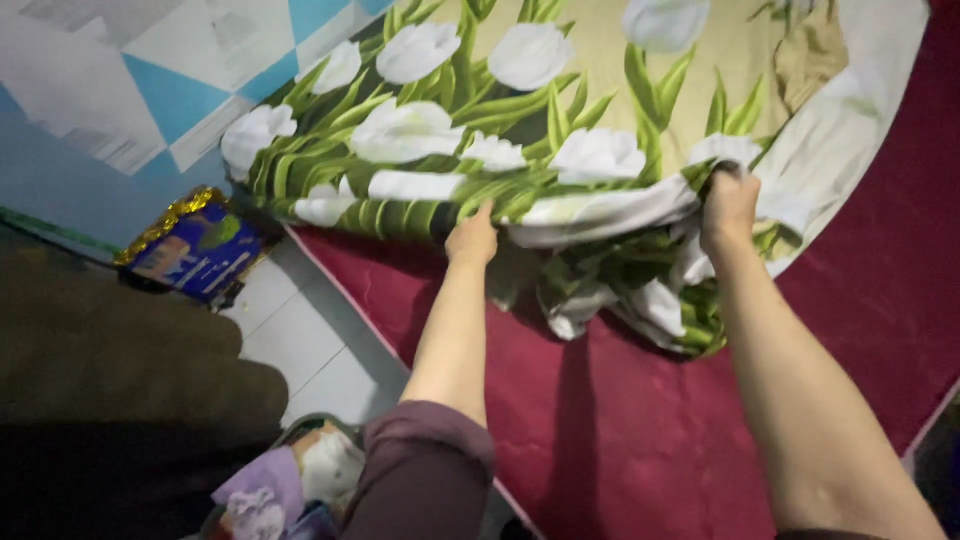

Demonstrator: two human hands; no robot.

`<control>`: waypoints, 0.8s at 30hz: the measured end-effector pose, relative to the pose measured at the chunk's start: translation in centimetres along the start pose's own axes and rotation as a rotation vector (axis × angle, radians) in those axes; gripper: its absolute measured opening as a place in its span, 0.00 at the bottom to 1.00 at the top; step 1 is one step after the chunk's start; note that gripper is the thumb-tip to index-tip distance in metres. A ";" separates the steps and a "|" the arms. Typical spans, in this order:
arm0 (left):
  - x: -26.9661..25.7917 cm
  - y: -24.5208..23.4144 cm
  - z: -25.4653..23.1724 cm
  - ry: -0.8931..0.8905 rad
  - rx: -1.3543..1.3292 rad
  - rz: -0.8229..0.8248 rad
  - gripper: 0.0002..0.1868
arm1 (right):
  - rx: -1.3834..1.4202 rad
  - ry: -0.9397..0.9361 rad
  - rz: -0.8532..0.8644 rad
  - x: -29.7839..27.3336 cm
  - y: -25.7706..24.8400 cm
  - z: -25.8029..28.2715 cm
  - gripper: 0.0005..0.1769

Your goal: The recorder folds a floral bedsheet and other blue linens on top of a red mattress.

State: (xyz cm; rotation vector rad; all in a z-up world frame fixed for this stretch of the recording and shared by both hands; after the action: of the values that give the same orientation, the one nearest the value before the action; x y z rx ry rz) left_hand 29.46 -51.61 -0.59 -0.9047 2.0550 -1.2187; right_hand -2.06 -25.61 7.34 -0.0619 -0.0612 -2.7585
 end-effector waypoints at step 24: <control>9.0 -13.9 1.4 0.699 -0.033 -0.411 0.27 | -0.996 -0.236 0.520 -2.7 34.7 -1.7 0.27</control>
State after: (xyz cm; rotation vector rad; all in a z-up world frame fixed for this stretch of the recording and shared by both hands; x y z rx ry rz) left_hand 28.63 -64.30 10.08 -1.0518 2.4910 -1.9399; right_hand 13.35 -56.89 6.68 -0.5668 1.0894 -1.9978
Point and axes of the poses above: each hand's wrist, its own x-axis towards the middle knuckle, its own y-axis out of the palm, z = x × y, the point moved 4 cm from there along x, towards the middle knuckle, and after that the axes turned 6 degrees about y, right-handed, at the moved point
